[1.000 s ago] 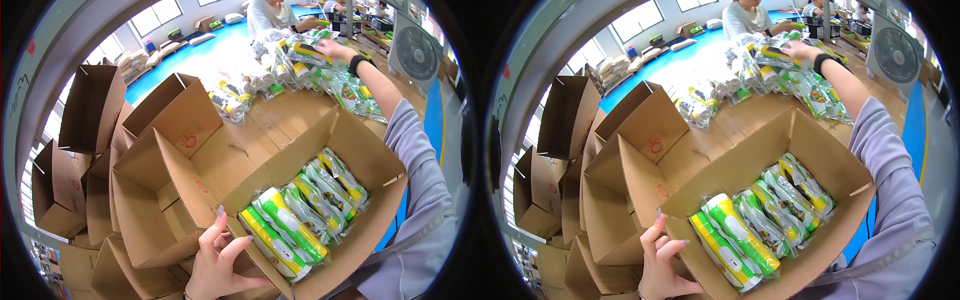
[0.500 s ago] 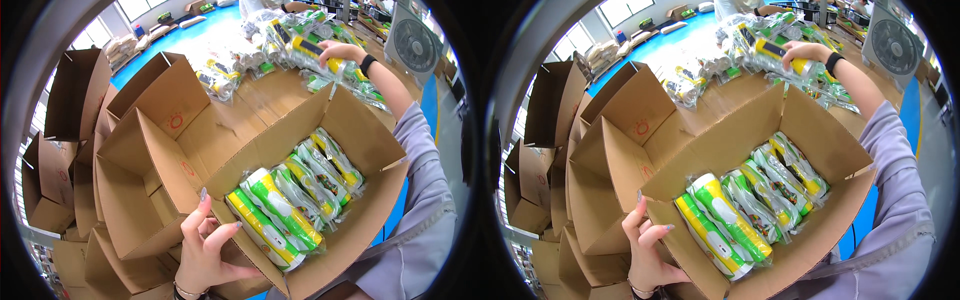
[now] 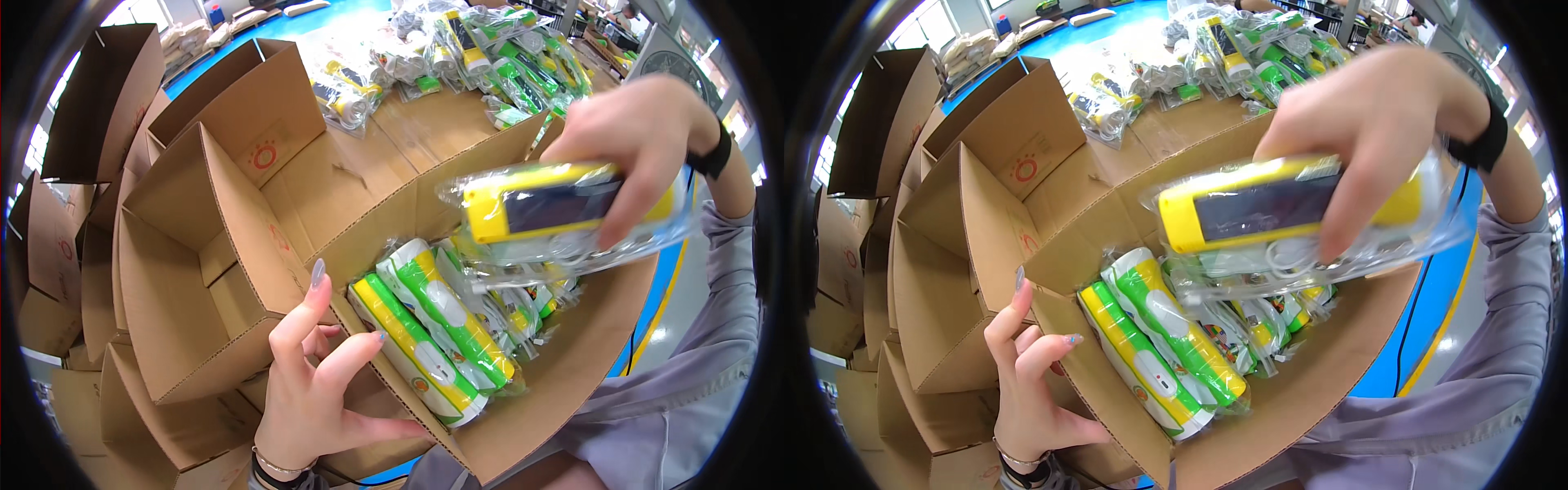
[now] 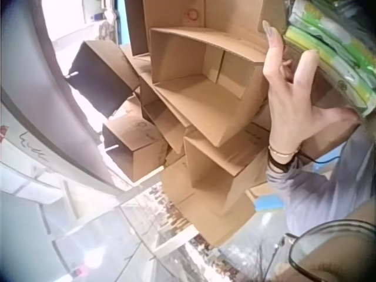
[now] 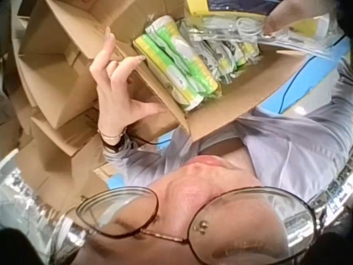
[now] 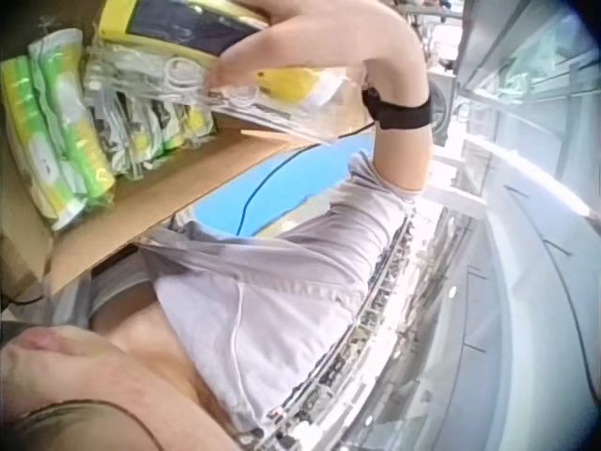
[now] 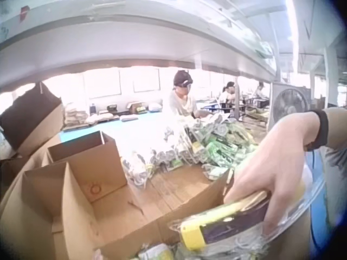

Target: Packing individual flashlights inside plastic wrappers into cardboard boxes on an assembly line.

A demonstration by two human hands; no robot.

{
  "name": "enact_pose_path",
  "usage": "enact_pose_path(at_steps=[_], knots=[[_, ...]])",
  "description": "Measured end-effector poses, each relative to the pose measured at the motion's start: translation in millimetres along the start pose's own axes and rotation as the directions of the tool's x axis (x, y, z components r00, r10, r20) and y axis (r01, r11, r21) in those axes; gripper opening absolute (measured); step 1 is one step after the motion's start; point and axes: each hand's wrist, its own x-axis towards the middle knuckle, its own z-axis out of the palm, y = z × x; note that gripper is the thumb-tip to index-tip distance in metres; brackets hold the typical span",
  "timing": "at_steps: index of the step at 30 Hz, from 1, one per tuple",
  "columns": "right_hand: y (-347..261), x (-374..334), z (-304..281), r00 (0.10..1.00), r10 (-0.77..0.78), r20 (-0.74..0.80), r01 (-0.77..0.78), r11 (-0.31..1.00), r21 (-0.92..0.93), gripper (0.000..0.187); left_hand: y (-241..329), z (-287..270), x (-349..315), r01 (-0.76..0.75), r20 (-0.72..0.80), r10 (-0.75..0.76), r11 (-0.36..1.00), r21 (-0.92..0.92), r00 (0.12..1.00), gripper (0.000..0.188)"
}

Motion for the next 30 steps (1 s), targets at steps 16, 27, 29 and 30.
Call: enact_pose_path(at_steps=[16, 27, 29, 30], knots=[[31.5, 62.0, 84.3, 0.861, -0.502, -0.084, 0.385, 0.750, -0.538, 0.044, 1.6, 5.7, 2.6, -0.039, -0.052, 0.037, 0.998, -0.044, 0.998, 0.102], [-4.4, 97.5, 125.0, 0.855, 0.247, -0.456, -0.284, 0.959, -0.012, 0.052, 2.7, 6.4, 5.3, -0.065, -0.083, 0.060, 0.996, -0.060, 0.995, 0.105], [5.2, 99.1, 129.3, 0.864, 0.157, -0.478, -0.215, 0.974, -0.069, 0.052, 6.4, 5.2, 5.5, 0.014, -0.048, -0.017, 0.998, -0.057, 0.999, 0.102], [9.6, 99.1, 131.4, 0.871, 0.060, -0.487, -0.143, 0.980, -0.136, 0.051, 9.0, 4.2, 5.5, 0.004, -0.037, -0.006, 0.999, -0.046, 0.999, 0.102]])
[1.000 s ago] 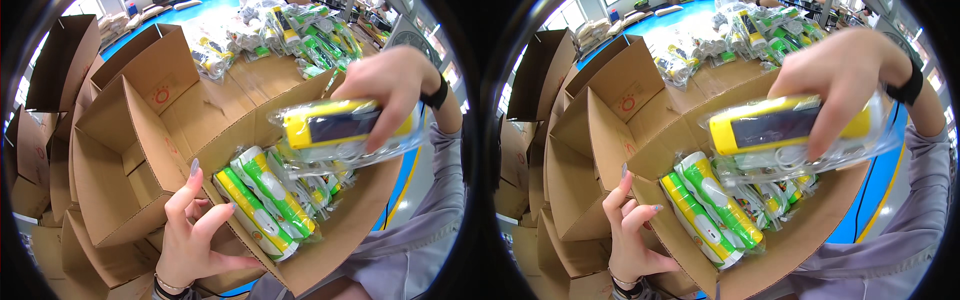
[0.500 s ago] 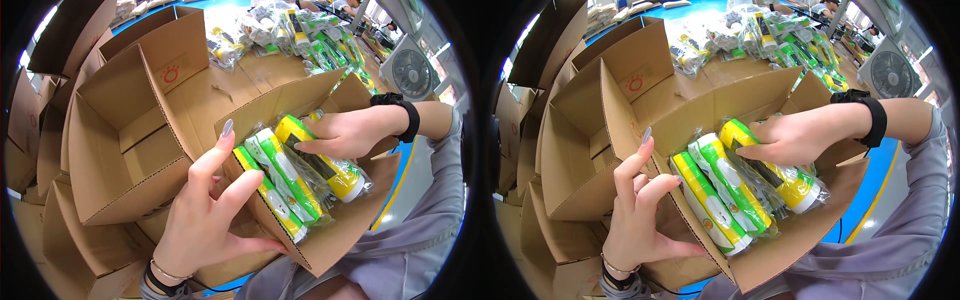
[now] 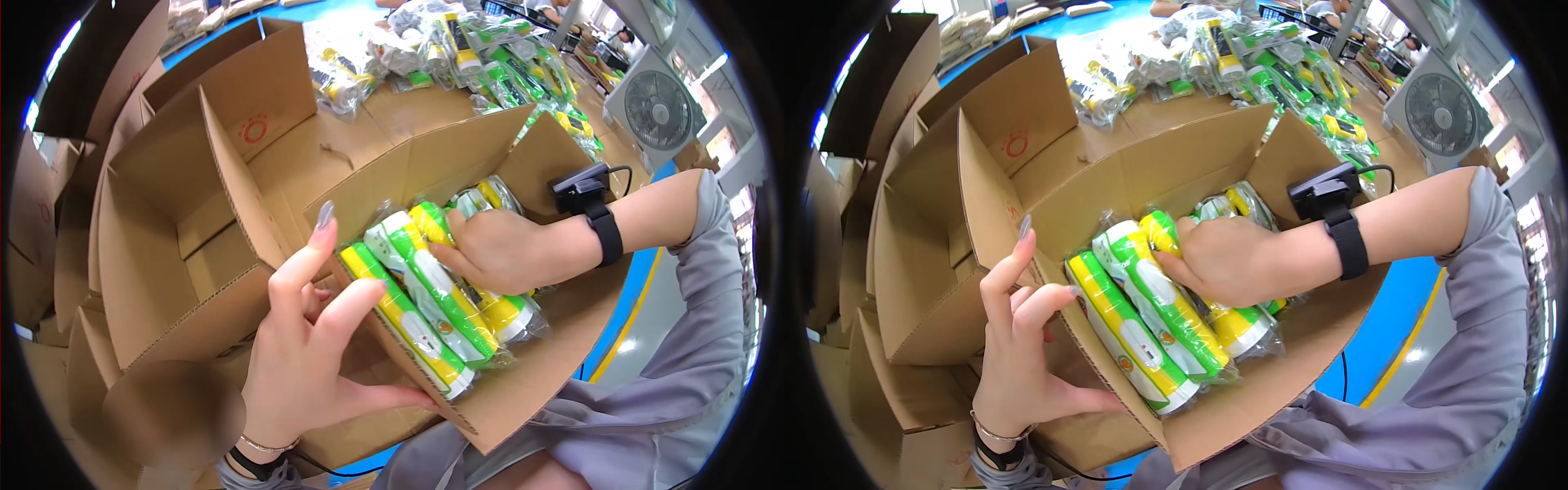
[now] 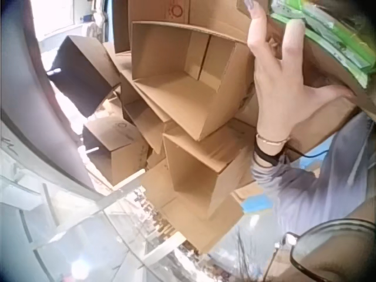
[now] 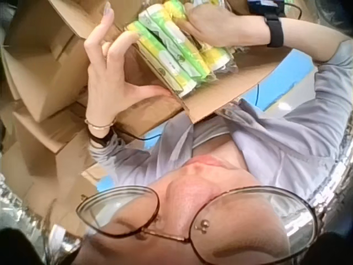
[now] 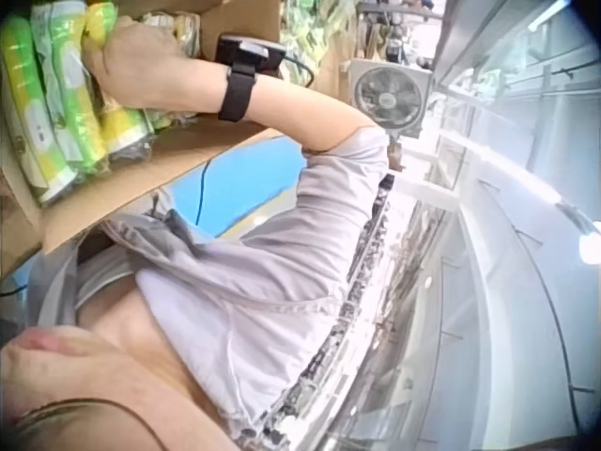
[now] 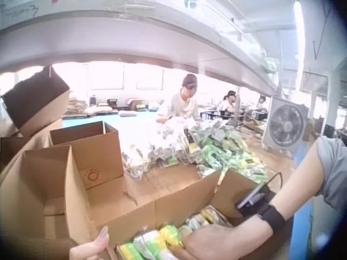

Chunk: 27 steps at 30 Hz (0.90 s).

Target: Packing individual flashlights inside plastic wrappers into cardboard boxes on an assembly line.

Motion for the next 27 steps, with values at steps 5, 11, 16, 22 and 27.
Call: enact_pose_path(at_steps=[5, 11, 16, 22, 27], knots=[[-1.7, -13.2, -41.5, 0.881, -0.464, 0.090, 0.459, 0.795, -0.396, 0.032, 6.4, -1.2, -0.2, 0.013, -0.002, -0.013, 0.994, 0.108, 1.000, 0.097], [0.1, -76.0, -103.2, 0.880, -0.405, -0.246, 0.405, 0.913, -0.055, 0.039, -7.3, 8.5, -9.9, -0.019, -0.078, 0.023, 0.998, 0.056, 0.997, 0.102], [48.1, -115.4, -115.1, 0.391, 0.084, -0.917, 0.537, 0.788, 0.301, 0.021, -32.0, 64.2, -7.7, -0.142, -0.573, 0.086, 0.988, -0.053, 0.815, 0.068], [197.2, -51.4, -95.7, 0.118, 0.373, -0.920, 0.138, 0.912, 0.387, 0.021, -40.3, 85.5, 10.5, -0.127, -0.730, 0.130, 0.990, 0.059, 0.671, 0.061], [280.5, -9.3, -44.1, 0.855, 0.439, -0.274, -0.423, 0.898, 0.119, 0.041, -68.4, 81.0, -13.7, -0.307, -0.762, 0.261, 0.948, 0.085, 0.593, 0.057]])
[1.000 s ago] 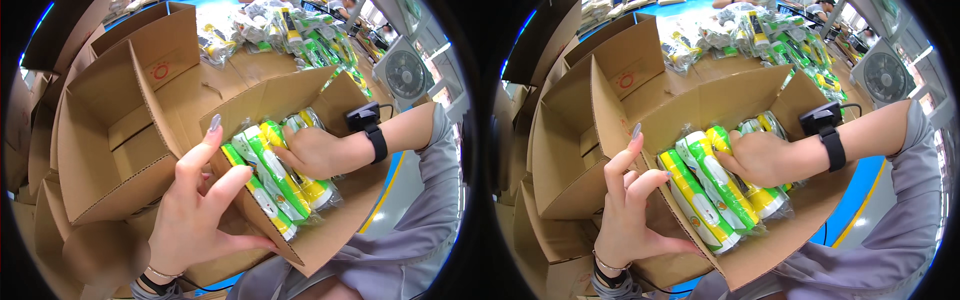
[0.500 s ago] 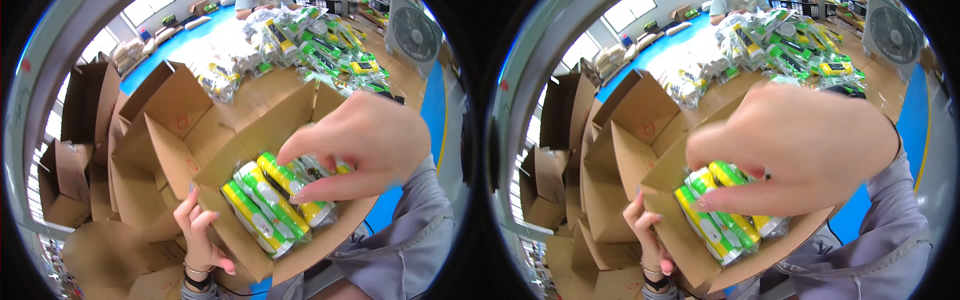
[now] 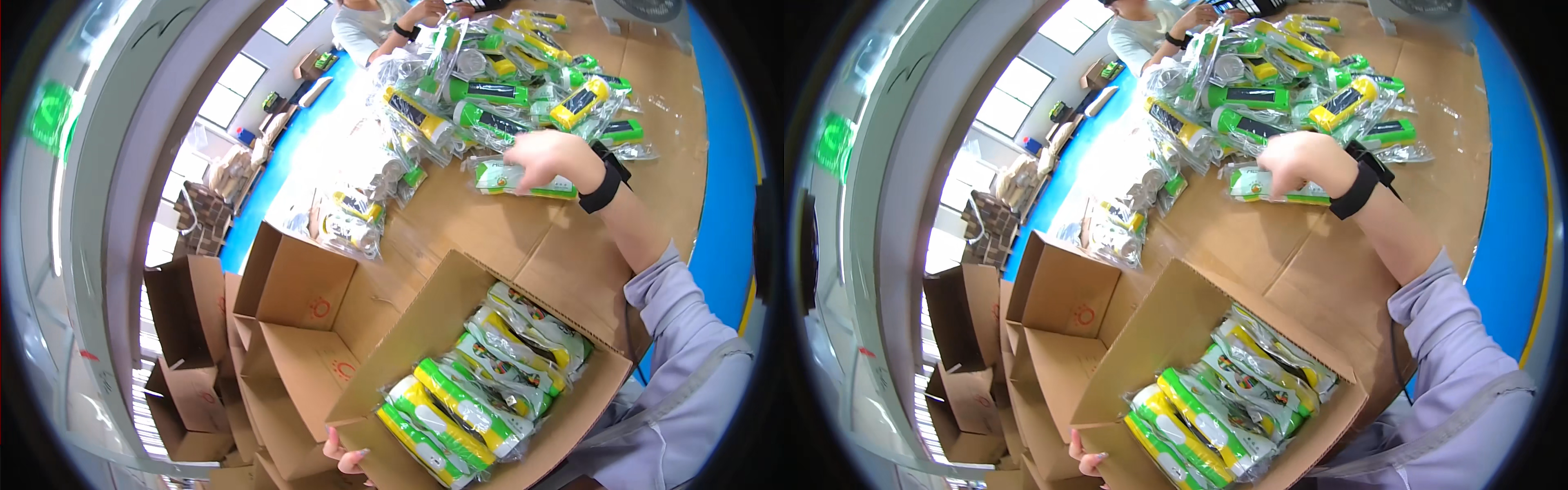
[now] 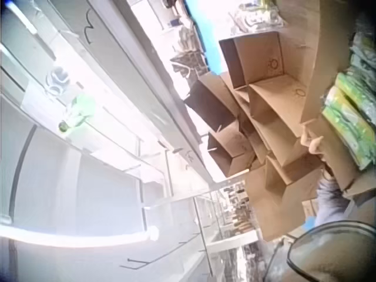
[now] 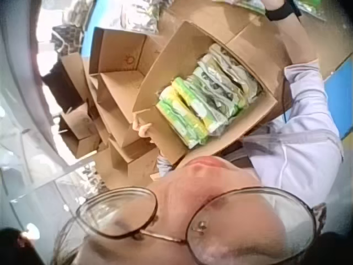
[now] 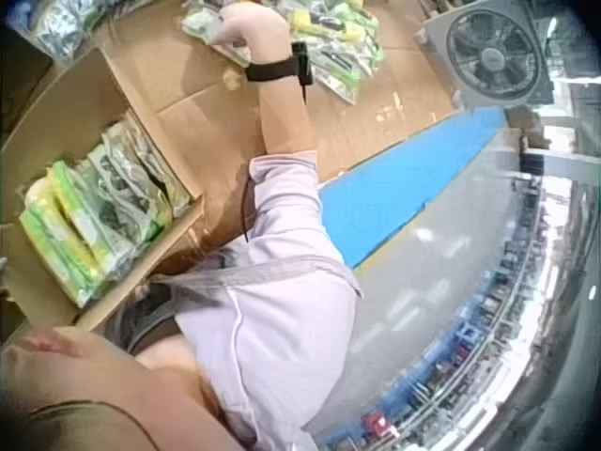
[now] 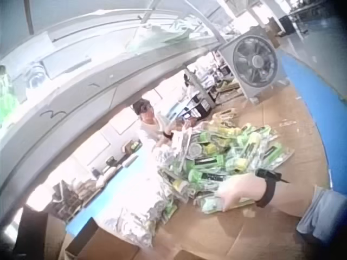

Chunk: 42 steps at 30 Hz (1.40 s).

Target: Packing individual flashlights inside plastic wrappers into cardboard boxes on an assembly line.

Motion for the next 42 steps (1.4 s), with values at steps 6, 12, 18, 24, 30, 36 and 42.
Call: enact_pose_path(at_steps=[6, 12, 18, 24, 30, 36, 42], knots=[[1.5, 20.6, 24.5, 0.994, -0.072, 0.077, 0.074, 0.997, -0.021, 0.048, -0.3, -5.1, 3.1, 0.069, 0.087, -0.073, 0.996, 0.053, 0.994, 0.044], [-31.9, 8.9, 44.4, 0.998, -0.059, -0.015, 0.055, 0.982, -0.178, 0.046, 4.8, -4.6, 23.0, 0.059, 0.267, -0.090, 0.991, 0.121, 0.960, 0.013], [-40.2, 28.4, 73.2, 0.958, 0.026, -0.285, -0.050, 0.996, -0.078, 0.048, 11.2, 9.6, 16.6, 0.169, 0.193, -0.204, 0.969, 0.181, 0.960, 0.015], [-52.9, 31.1, 44.7, 0.866, 0.176, -0.468, -0.033, 0.954, 0.297, 0.057, 7.8, 12.1, 20.3, 0.084, 0.163, -0.131, 0.959, 0.269, 0.978, 0.017], [-52.9, -4.4, -4.9, 0.724, 0.407, -0.557, 0.684, -0.317, 0.657, 0.035, 15.8, 21.5, 30.4, 0.056, 0.211, -0.097, 0.979, 0.194, 0.973, 0.017], [-50.4, -37.9, -10.1, 0.806, 0.564, -0.178, 0.562, -0.636, 0.529, 0.034, 8.7, 29.4, 26.7, 0.027, 0.236, -0.048, 0.995, 0.091, 0.971, 0.019], [-38.8, -20.7, 17.6, 0.871, 0.443, -0.213, 0.466, -0.607, 0.644, 0.037, 7.9, 28.1, 23.2, 0.027, 0.196, -0.058, 0.987, 0.157, 0.979, 0.018]])
